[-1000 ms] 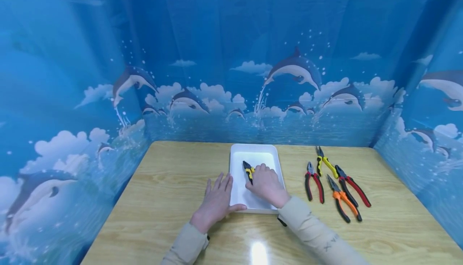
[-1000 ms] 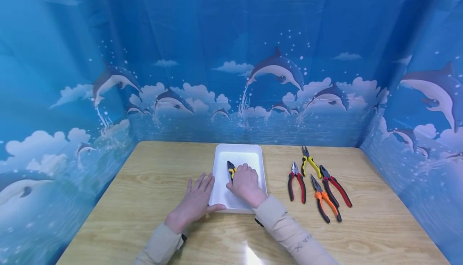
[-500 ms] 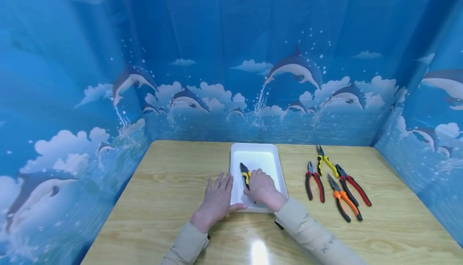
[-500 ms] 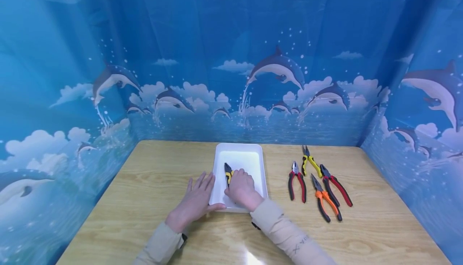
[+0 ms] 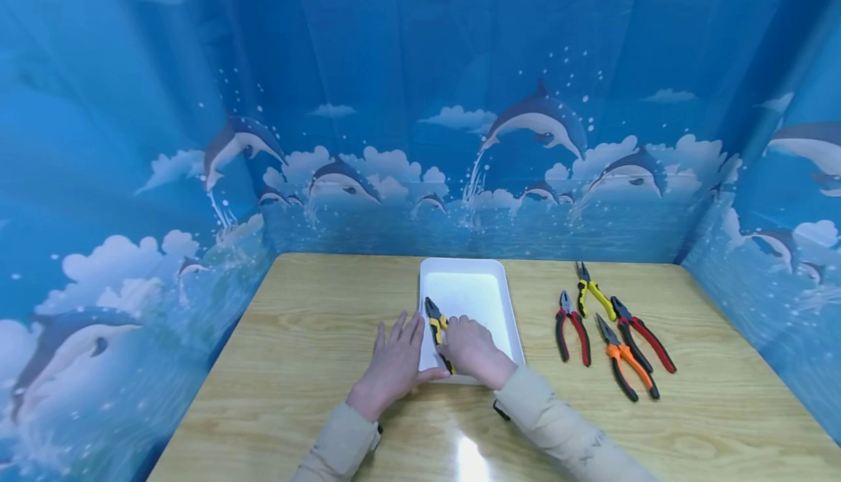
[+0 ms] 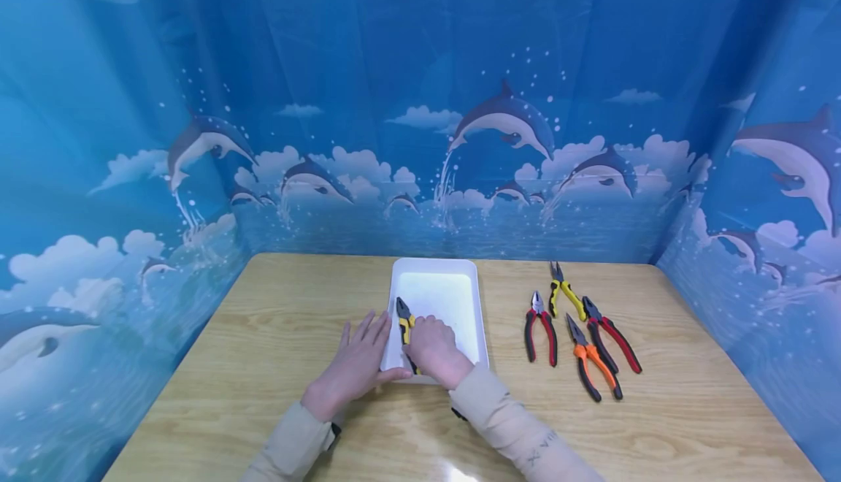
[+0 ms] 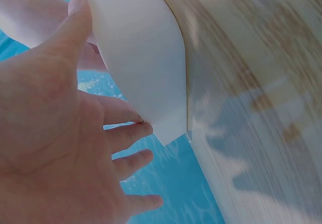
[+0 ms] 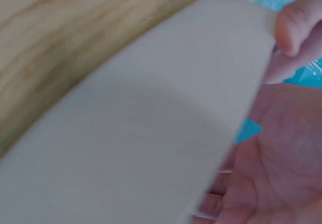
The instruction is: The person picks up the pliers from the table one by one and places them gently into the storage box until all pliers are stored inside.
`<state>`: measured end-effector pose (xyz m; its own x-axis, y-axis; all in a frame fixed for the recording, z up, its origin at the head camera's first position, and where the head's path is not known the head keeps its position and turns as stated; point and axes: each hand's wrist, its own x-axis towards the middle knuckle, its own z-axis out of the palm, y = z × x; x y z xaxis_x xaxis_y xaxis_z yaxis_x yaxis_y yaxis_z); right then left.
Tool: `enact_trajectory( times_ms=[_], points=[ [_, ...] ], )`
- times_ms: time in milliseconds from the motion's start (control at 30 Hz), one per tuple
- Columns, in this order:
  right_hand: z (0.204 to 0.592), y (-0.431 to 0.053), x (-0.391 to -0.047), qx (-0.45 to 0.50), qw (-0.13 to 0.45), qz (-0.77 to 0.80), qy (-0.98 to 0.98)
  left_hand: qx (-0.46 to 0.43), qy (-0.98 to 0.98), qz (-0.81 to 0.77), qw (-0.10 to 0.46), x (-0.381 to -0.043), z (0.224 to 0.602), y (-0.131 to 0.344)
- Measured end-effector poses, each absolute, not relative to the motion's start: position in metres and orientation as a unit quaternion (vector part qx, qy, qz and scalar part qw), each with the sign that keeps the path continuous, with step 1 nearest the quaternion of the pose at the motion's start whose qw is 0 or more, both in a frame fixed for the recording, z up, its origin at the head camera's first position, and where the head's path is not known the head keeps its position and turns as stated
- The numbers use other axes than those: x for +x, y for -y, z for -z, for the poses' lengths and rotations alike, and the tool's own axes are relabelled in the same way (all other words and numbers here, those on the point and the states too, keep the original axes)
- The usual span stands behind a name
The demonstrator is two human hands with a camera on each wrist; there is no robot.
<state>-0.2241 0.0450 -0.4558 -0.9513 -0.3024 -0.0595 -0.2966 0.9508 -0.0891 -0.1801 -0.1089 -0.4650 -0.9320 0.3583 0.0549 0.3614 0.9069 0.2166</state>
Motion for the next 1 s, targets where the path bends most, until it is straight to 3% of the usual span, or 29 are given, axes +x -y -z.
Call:
enact_trajectory(
  times_ms=[1000],
  points=[
    [0.4551,-0.0476,-0.2149,-0.183,0.053,0.128,-0.973,-0.191,0.975,0.114,0.007,-0.1799,0.4644,0.1092]
  ],
)
